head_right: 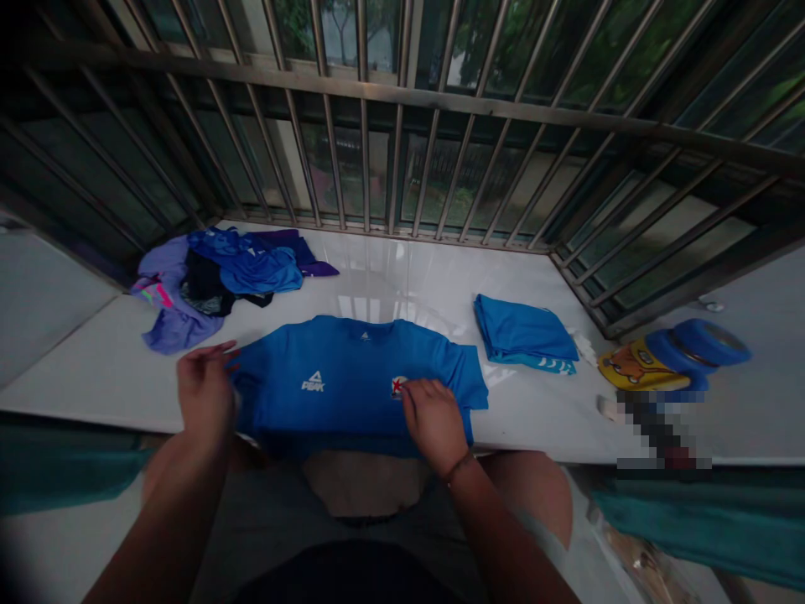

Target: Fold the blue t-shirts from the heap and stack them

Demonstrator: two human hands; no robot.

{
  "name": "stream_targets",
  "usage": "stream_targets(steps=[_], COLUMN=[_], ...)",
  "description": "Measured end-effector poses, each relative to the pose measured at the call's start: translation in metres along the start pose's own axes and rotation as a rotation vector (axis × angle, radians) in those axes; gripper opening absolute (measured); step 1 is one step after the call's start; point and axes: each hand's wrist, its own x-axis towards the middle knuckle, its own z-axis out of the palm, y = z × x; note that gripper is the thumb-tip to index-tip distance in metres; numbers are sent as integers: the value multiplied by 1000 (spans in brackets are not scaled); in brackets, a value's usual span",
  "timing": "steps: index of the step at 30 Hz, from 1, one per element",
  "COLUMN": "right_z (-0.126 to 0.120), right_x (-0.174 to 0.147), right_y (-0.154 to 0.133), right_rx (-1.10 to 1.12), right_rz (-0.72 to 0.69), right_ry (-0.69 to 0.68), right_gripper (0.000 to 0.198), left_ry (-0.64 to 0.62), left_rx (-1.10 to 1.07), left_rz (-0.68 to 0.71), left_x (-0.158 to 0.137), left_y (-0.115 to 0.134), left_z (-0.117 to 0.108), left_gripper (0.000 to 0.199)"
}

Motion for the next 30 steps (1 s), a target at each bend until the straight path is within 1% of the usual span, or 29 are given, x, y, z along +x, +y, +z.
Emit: stream_targets(steps=[1,3,4,5,6,7,9,11,13,17,19,22,24,26,28,30], right_z=[0,5,8,13,18,22,28,28,24,7,-2,-15,-20,-20,-18,-16], right_x=[11,33,44,52,59,64,66,62,54,40,32,17,4,-14,-35,-54], right_y=[6,18,24,29,33,36,41,43,47,62,76,97,107,113,115,117], right_rx=[-8,-49,-81,-113,-142,-167,-206,-233,-245,-225,-209,-135,-63,16,83,102], right_rz=[9,46,79,117,153,188,242,264,268,216,186,97,-6,-60,-30,36], right_ry=[27,66,79,85,88,89,83,54,1,-107,-177,-255,-236,-164,-58,52], right_gripper=[39,37,37,39,43,47,52,52,48,38,35,34,32,29,25,22], left_ry=[-166,-506,-626,-702,-732,-728,-674,-628,-619,-676,-721,-752,-748,-728,-667,-561], left_rx=[139,418,541,645,732,805,913,976,1027,1070,1023,895,815,739,672,625], left_rz=[106,289,363,427,480,517,553,565,567,559,566,586,594,575,520,475], left_x=[-6,-19,-24,-28,-31,-32,-32,-27,-20,-3,5,12,14,12,9,8], left_y=[1,0,-1,-4,-8,-11,-15,-16,-14,-12,-13,-17,-20,-23,-24,-23], left_z=[9,30,42,53,64,72,82,82,76,56,47,34,23,9,-8,-26], left_gripper=[24,36,43,50,57,63,72,71,64,46,39,38,40,40,38,35])
